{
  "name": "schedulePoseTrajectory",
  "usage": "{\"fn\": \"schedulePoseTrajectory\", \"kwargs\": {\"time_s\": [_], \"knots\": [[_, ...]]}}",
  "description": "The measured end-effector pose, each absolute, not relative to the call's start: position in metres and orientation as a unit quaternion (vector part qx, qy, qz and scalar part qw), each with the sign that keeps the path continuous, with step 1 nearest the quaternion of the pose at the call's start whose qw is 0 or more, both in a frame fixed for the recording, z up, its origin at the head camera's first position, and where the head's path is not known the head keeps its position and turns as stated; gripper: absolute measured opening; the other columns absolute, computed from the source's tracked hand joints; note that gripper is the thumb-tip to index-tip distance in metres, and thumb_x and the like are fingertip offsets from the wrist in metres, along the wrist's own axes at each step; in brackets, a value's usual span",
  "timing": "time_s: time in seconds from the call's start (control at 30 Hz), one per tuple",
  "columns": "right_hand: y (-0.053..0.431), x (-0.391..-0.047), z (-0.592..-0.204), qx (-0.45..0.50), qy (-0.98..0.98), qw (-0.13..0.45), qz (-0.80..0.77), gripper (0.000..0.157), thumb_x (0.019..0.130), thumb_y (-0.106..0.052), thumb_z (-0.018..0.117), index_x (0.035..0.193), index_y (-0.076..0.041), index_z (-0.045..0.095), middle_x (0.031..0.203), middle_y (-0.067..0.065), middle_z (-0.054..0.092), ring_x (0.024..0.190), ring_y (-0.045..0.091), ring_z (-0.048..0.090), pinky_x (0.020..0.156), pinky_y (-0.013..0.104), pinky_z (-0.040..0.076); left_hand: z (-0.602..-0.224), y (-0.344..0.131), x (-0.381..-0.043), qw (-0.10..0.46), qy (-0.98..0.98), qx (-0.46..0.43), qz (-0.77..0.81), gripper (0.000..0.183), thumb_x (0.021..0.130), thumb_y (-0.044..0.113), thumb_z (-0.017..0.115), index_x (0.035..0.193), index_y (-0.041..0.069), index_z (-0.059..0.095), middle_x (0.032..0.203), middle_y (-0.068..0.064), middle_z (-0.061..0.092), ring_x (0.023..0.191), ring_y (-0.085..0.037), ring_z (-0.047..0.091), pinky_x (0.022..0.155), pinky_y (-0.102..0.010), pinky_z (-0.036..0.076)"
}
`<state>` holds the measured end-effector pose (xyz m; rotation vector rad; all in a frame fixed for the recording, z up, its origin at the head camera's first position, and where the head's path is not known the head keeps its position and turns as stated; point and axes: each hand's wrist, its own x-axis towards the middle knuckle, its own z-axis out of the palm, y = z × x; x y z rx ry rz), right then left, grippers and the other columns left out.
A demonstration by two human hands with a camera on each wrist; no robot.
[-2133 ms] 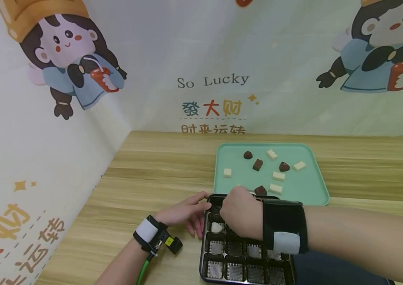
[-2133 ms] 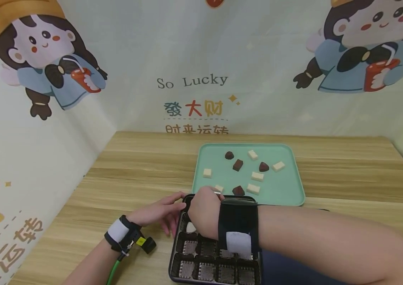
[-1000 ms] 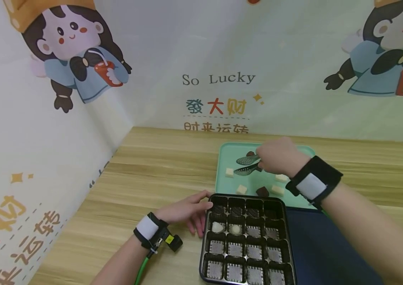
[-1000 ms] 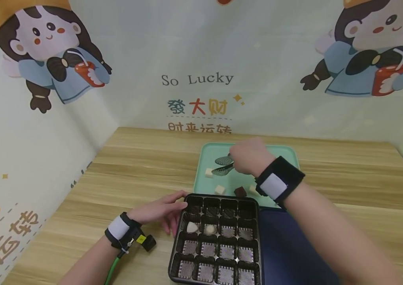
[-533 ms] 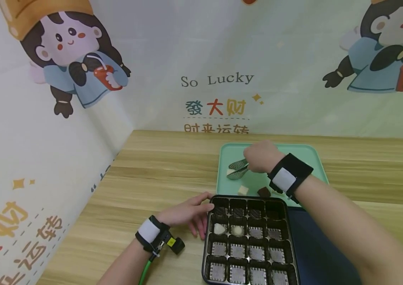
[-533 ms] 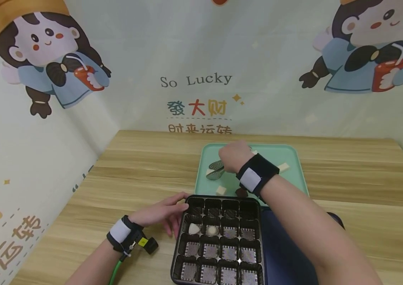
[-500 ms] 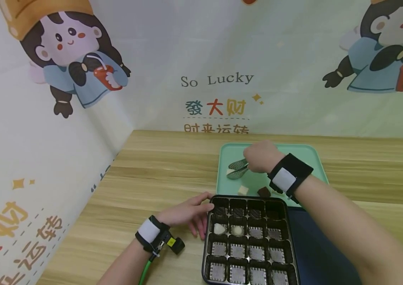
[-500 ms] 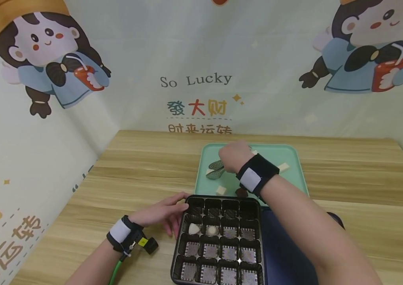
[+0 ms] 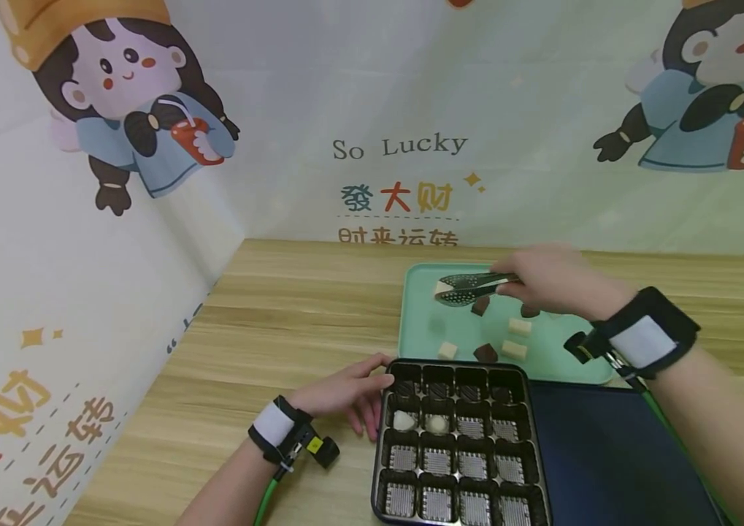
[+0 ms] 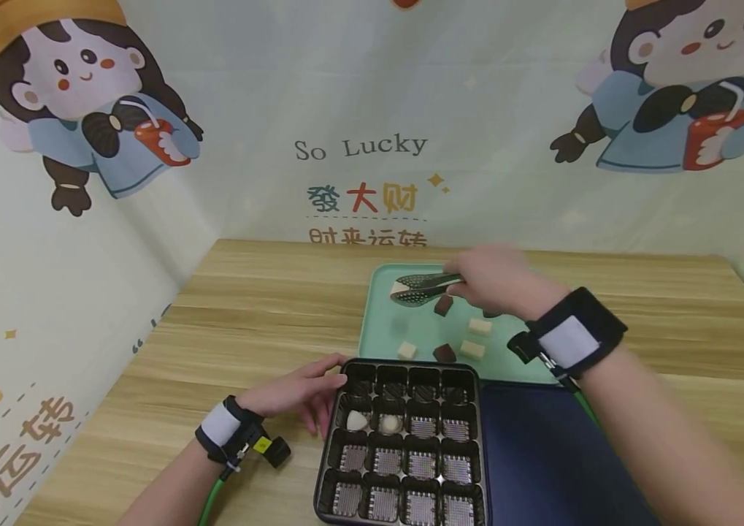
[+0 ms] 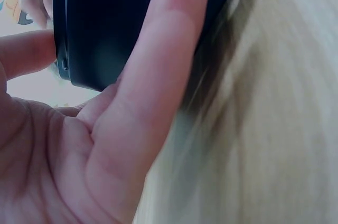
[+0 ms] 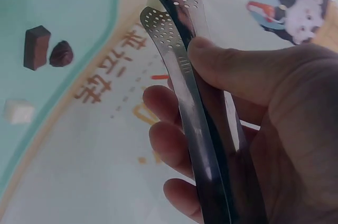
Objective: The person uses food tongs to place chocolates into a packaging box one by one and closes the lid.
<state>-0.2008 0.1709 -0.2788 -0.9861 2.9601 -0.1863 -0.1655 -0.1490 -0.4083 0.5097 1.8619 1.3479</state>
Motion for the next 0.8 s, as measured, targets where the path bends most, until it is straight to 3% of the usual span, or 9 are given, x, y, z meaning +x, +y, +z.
{"fn": "schedulePoseTrajectory", "kwargs": {"time_s": [0.13, 0.4, 0.63, 0.8], "knots": [[0.187, -0.171, -0.27, -0.34, 0.938, -0.034, -0.057, 0.034, 0.086, -0.026, 0.061, 0.116, -0.008, 0.06, 0.08, -0.008, 0.06, 0.054, -0.001, 0.044, 0.045, 0.025, 0.036, -0.408, -0.15, -0.165, 0.383, 0.733, 0.199, 0.526, 0.044, 0.092, 0.049, 0.042, 0.122, 0.019, 0.036, 0.074, -0.022, 0.059, 0.061, -0.038, 0.061, 0.051, -0.045, 0.051], [0.207, -0.116, -0.292, -0.378, 0.923, -0.062, -0.024, 0.034, 0.08, -0.03, 0.066, 0.109, -0.014, 0.064, 0.094, 0.0, 0.064, 0.056, 0.0, 0.051, 0.042, 0.02, 0.037, -0.407, -0.149, -0.166, 0.382, 0.735, 0.2, 0.523, 0.042, 0.092, 0.049, 0.041, 0.122, 0.02, 0.037, 0.074, -0.023, 0.059, 0.062, -0.038, 0.061, 0.051, -0.045, 0.051], [0.203, -0.096, -0.306, -0.409, 0.909, -0.081, 0.002, 0.027, 0.078, -0.031, 0.068, 0.101, -0.016, 0.065, 0.078, -0.012, 0.055, 0.054, 0.0, 0.046, 0.041, 0.021, 0.037, -0.407, -0.149, -0.167, 0.38, 0.737, 0.204, 0.52, 0.042, 0.092, 0.05, 0.041, 0.121, 0.02, 0.037, 0.074, -0.022, 0.059, 0.061, -0.037, 0.061, 0.051, -0.044, 0.051], [0.185, -0.095, -0.305, -0.429, 0.901, -0.046, 0.044, 0.021, 0.079, -0.032, 0.066, 0.094, -0.017, 0.064, 0.07, -0.013, 0.046, 0.053, 0.003, 0.043, 0.044, 0.022, 0.038, -0.408, -0.148, -0.166, 0.38, 0.735, 0.205, 0.522, 0.042, 0.092, 0.049, 0.041, 0.121, 0.018, 0.037, 0.074, -0.022, 0.059, 0.061, -0.037, 0.061, 0.05, -0.044, 0.051]]}}
